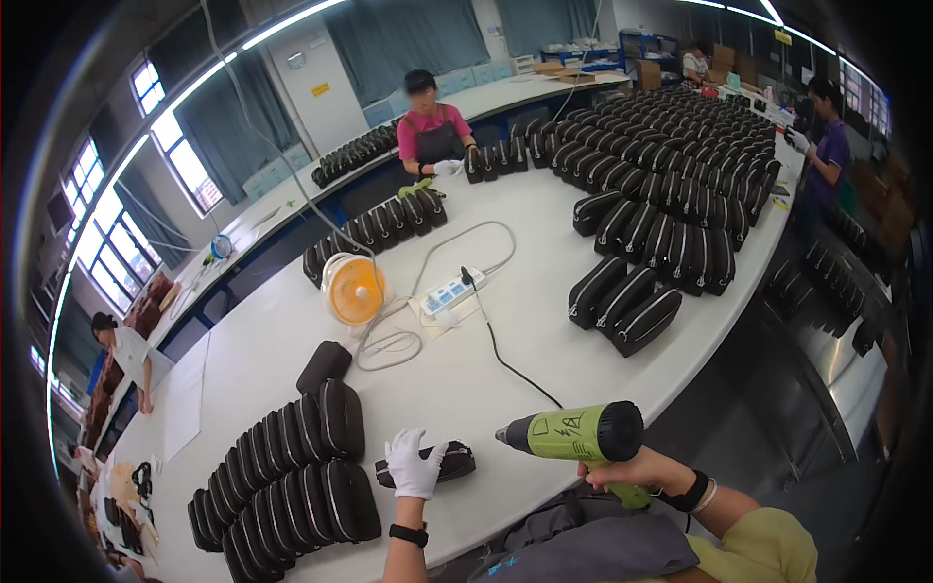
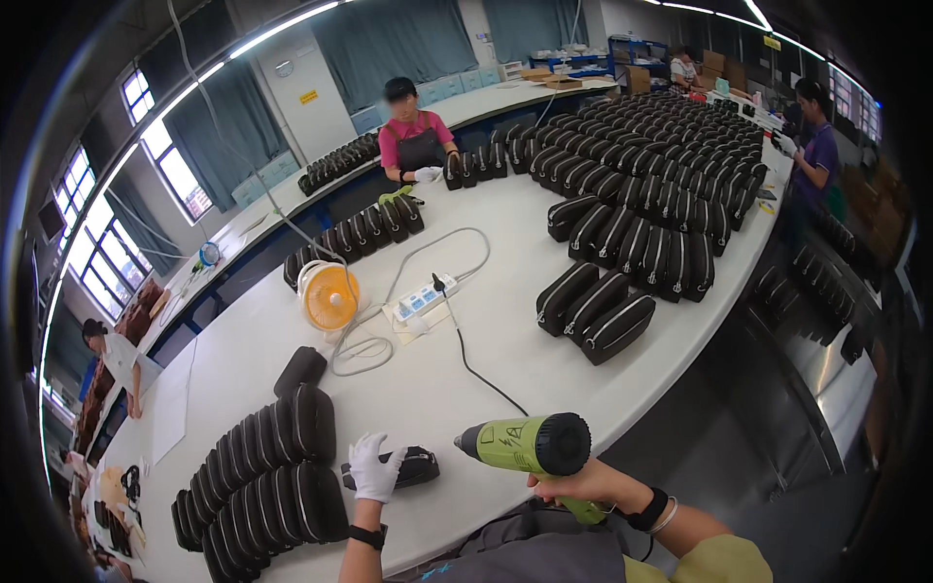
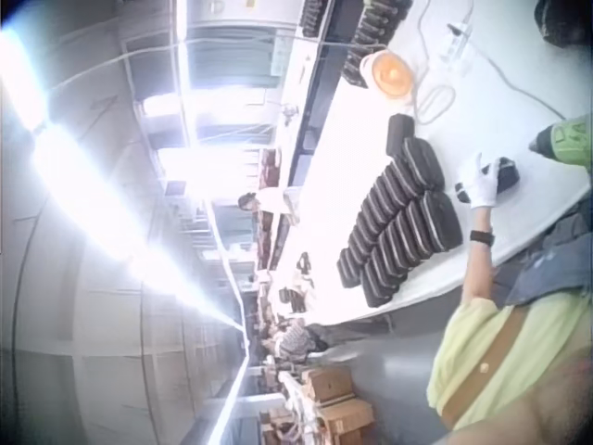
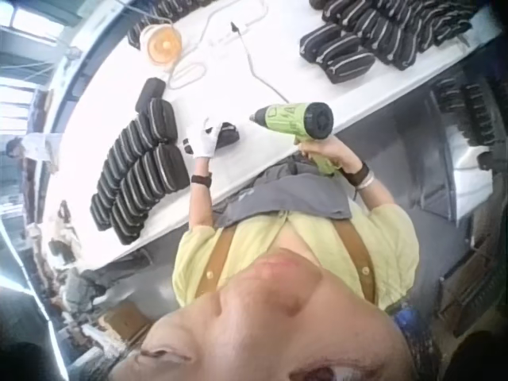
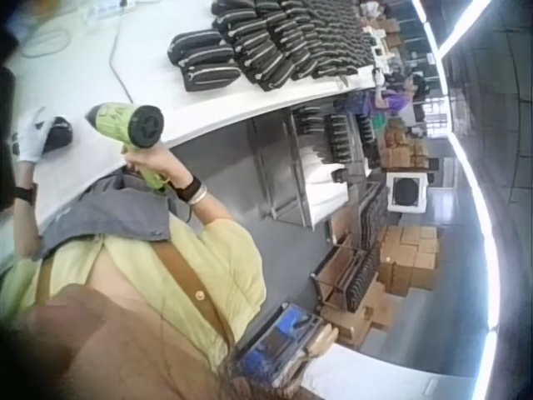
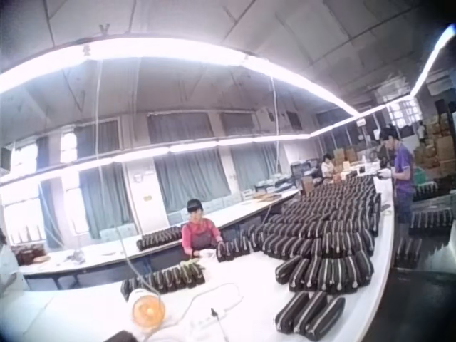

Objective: Organizing and heat-treating zippered pouches in a workshop environment.

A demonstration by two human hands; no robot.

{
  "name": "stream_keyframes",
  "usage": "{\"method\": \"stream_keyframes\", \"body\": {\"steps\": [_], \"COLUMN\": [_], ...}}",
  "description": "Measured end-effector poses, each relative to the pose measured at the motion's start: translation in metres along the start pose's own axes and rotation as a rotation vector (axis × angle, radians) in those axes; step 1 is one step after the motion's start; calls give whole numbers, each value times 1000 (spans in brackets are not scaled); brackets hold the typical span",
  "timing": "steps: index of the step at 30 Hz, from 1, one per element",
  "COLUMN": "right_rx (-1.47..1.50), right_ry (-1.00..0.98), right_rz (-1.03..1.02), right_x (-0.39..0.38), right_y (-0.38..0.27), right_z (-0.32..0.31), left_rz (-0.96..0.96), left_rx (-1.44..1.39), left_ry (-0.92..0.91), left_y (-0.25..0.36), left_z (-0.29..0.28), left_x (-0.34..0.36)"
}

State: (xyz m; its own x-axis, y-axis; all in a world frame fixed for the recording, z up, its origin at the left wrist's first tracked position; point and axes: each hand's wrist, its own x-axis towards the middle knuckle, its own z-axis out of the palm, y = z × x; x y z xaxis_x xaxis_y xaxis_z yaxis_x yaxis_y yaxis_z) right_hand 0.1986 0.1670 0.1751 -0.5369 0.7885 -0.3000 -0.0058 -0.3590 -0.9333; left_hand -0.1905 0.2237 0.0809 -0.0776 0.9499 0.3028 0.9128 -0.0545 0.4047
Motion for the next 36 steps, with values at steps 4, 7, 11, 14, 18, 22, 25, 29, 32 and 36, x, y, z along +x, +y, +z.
{"method": "stream_keyframes", "body": {"steps": [4, 7, 11, 14, 18, 22, 25, 29, 32, 36], "right_rx": [-28, 25, 34, -31, -60, -16, -10, -3, 29, -23], "right_ry": [46, 37, 35, 31, 46, 18, 40, -1, 0, 41], "right_rz": [44, 38, 46, 49, 53, 75, 72, 99, 85, 64], "right_x": [-7, -14, -7, -1, 2, 12, 10, 8, 9, 17], "right_y": [-7, -4, -9, -7, -19, -20, -14, -18, -15, -12], "right_z": [-16, -22, -25, -34, -30, -22, -16, -1, 11, 20], "left_rz": [-107, -125, -154, 39, 21, -80, 28, -114, -228, -478], "left_rx": [268, 222, 315, 251, 347, 9, 3, -23, 68, -296], "left_ry": [-242, -293, -330, -231, -252, -2, 237, 229, 180, 176], "left_y": [2, 5, 27, 62, 89, 48, 29, -17, -42, -61], "left_z": [-33, -38, -28, -4, 25, 49, 32, 0, -12, -8], "left_x": [-14, -25, -16, -6, 15, 13, 5, -27, -46, -56]}}
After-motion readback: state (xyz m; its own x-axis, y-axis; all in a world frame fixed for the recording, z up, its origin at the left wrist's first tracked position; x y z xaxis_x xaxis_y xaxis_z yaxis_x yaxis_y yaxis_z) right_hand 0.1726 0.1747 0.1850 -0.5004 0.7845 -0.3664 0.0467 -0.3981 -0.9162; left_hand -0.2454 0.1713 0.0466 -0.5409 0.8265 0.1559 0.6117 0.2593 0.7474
